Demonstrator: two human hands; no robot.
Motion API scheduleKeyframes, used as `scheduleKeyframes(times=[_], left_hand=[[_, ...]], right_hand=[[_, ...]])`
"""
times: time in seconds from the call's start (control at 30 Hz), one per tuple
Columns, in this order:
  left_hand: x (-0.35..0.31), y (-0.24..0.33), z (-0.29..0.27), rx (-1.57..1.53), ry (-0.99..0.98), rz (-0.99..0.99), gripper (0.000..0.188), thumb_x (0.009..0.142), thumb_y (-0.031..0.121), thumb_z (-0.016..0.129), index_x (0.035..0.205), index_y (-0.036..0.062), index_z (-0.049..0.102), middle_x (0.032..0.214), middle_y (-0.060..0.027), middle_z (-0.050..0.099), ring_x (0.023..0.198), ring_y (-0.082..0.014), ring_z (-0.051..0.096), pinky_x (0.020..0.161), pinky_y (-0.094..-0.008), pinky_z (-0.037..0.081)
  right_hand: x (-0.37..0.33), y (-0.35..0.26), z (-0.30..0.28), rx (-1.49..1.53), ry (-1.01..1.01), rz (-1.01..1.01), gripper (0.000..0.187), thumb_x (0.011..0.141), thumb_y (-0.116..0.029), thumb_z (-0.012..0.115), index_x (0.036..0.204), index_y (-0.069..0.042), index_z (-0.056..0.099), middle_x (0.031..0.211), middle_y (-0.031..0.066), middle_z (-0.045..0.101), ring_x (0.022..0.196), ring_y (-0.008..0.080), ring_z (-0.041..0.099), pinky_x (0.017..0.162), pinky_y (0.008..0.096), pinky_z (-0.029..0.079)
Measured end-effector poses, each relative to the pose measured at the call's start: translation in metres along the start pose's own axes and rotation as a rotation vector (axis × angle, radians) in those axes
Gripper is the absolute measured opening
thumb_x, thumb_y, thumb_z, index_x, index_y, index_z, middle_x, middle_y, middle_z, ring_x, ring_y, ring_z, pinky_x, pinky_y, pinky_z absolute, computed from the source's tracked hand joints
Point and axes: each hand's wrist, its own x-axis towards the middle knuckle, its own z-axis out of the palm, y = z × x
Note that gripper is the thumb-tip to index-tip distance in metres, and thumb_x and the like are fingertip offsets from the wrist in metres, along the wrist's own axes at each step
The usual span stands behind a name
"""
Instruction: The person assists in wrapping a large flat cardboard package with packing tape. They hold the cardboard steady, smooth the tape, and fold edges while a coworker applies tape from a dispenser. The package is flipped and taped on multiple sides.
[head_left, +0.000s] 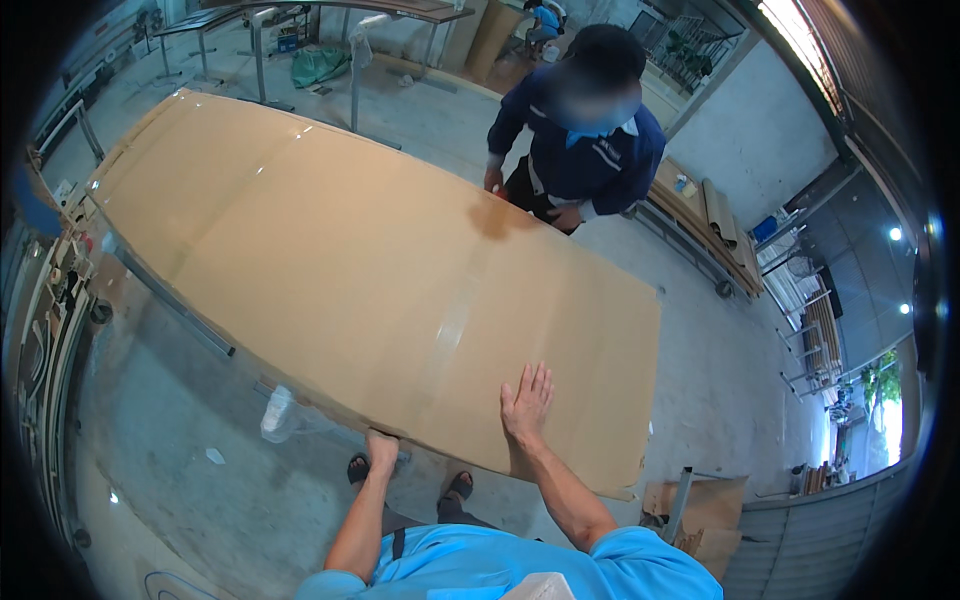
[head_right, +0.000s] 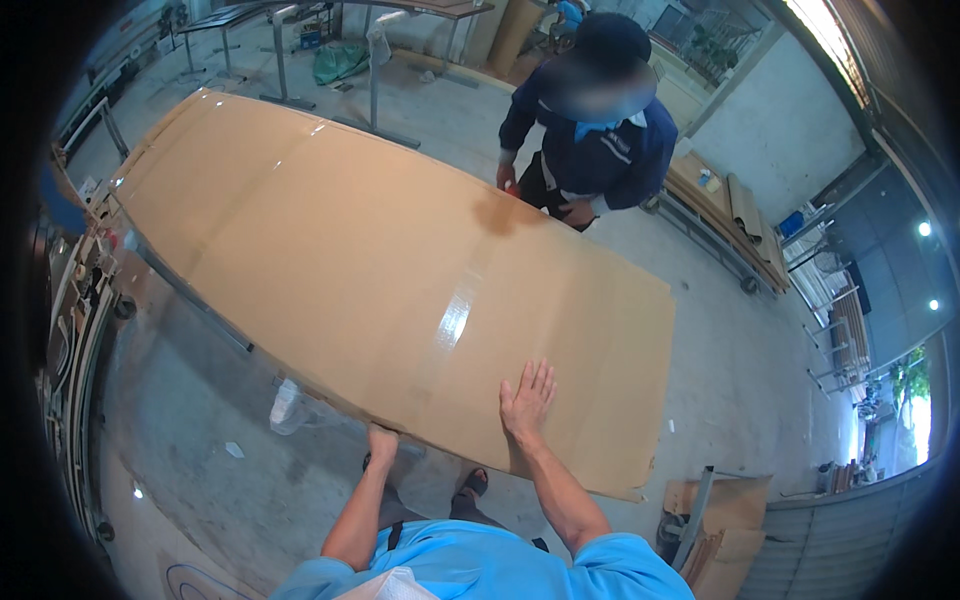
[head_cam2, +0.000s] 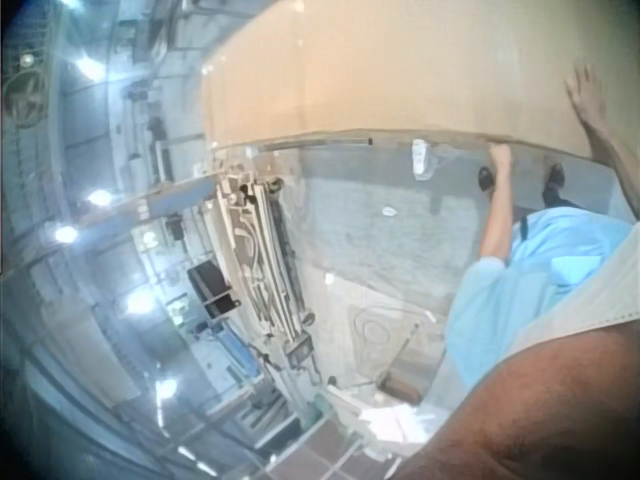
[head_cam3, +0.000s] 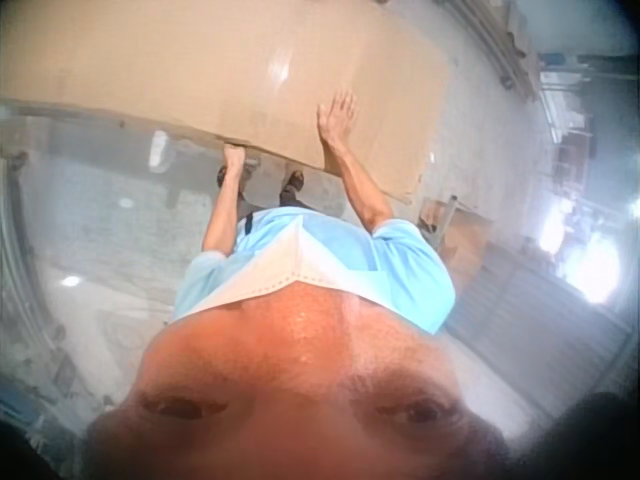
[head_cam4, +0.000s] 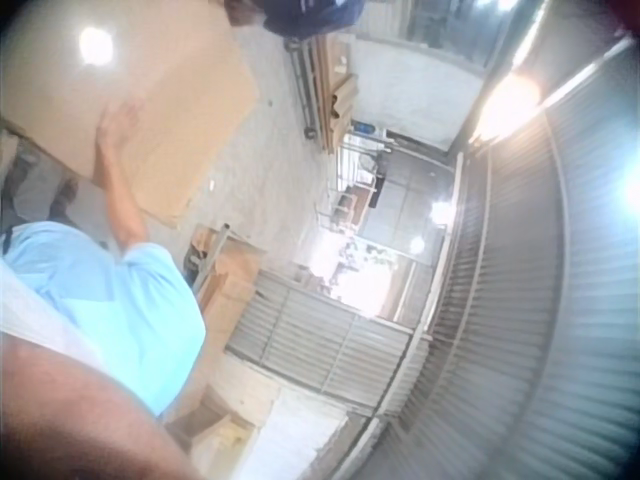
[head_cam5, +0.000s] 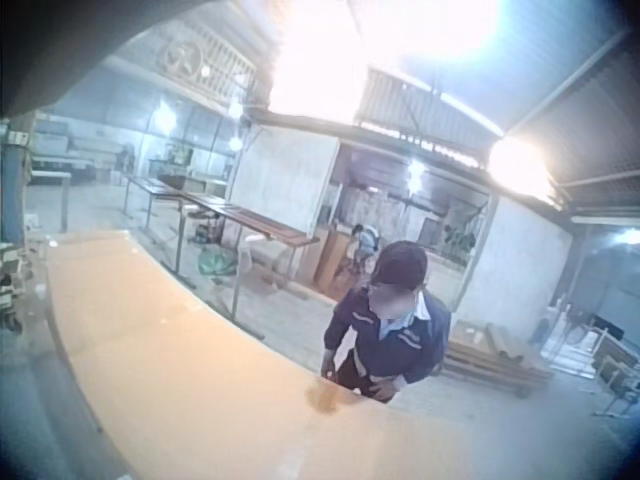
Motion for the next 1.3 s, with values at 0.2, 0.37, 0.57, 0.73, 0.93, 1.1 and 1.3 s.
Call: scheduleKeyframes(times=[0.2, 0.37, 0.57, 0.73, 0.93, 1.1, 1.3], left_hand=[[0.019, -0.016, 0.005, -0.170, -0.076, 0.084, 0.030, 0.090, 0.003, 0.060, 0.118, -0.0056, 0.061, 0.102, -0.0137, 0.071, 0.094, -0.0230, 0.066, 0.081, -0.0335, 0.052], [0.010, -0.015, 0.017, -0.585, -0.147, -0.581, 0.034, 0.097, 0.004, 0.050, 0.131, 0.0009, 0.055, 0.112, -0.0124, 0.066, 0.102, -0.0247, 0.064, 0.088, -0.0383, 0.053], [-0.027, 0.004, -0.013, -0.900, -0.328, -0.484, 0.031, 0.098, 0.011, 0.053, 0.128, 0.0043, 0.055, 0.126, -0.0100, 0.060, 0.116, -0.0264, 0.057, 0.101, -0.0468, 0.045], [-0.019, 0.035, -0.018, -0.896, -0.419, -0.534, 0.047, 0.091, 0.029, 0.074, 0.128, 0.0060, 0.056, 0.127, -0.0098, 0.060, 0.120, -0.0268, 0.056, 0.103, -0.0482, 0.043], [0.001, 0.041, 0.007, -0.858, -0.288, -0.521, 0.063, 0.082, 0.029, 0.085, 0.131, 0.0061, 0.054, 0.127, -0.0092, 0.061, 0.118, -0.0245, 0.058, 0.097, -0.0445, 0.046], [0.005, 0.032, 0.003, -0.839, -0.386, -0.506, 0.066, 0.081, 0.030, 0.086, 0.133, 0.0063, 0.054, 0.126, -0.0089, 0.062, 0.114, -0.0234, 0.061, 0.096, -0.0413, 0.048], [0.009, 0.045, -0.010, -0.652, -0.497, -0.587, 0.074, 0.078, 0.039, 0.087, 0.137, 0.0100, 0.053, 0.131, -0.0095, 0.060, 0.120, -0.0263, 0.057, 0.101, -0.0460, 0.046]], right_hand=[[0.000, -0.001, -0.002, -0.016, -0.006, 0.010, 0.074, 0.096, -0.044, 0.055, 0.152, -0.001, 0.034, 0.160, 0.0277, 0.022, 0.149, 0.0463, 0.018, 0.120, 0.0593, 0.014], [0.000, 0.000, 0.001, -0.013, 0.021, -0.015, 0.074, 0.096, -0.045, 0.053, 0.152, -0.001, 0.034, 0.159, 0.0290, 0.023, 0.149, 0.0467, 0.018, 0.120, 0.0596, 0.015], [0.002, 0.001, 0.004, 0.004, 0.015, 0.011, 0.075, 0.096, -0.047, 0.052, 0.152, 0.000, 0.034, 0.160, 0.0289, 0.024, 0.149, 0.0464, 0.019, 0.119, 0.0596, 0.015], [0.000, 0.000, 0.003, 0.044, -0.013, 0.031, 0.074, 0.097, -0.047, 0.051, 0.152, 0.000, 0.035, 0.161, 0.0283, 0.022, 0.149, 0.0461, 0.017, 0.120, 0.0589, 0.013], [0.001, 0.004, 0.008, 0.009, 0.019, 0.010, 0.070, 0.098, -0.045, 0.049, 0.151, -0.001, 0.037, 0.160, 0.0274, 0.025, 0.149, 0.0455, 0.018, 0.120, 0.0584, 0.014], [-0.007, 0.006, 0.010, 0.003, -0.001, 0.034, 0.067, 0.100, -0.042, 0.047, 0.152, -0.001, 0.036, 0.160, 0.0264, 0.025, 0.149, 0.0457, 0.018, 0.120, 0.0581, 0.015], [-0.053, -0.010, 0.001, -0.050, -0.052, 0.086, 0.066, 0.100, -0.039, 0.050, 0.152, -0.002, 0.034, 0.160, 0.0269, 0.025, 0.148, 0.0455, 0.021, 0.120, 0.0564, 0.017]])
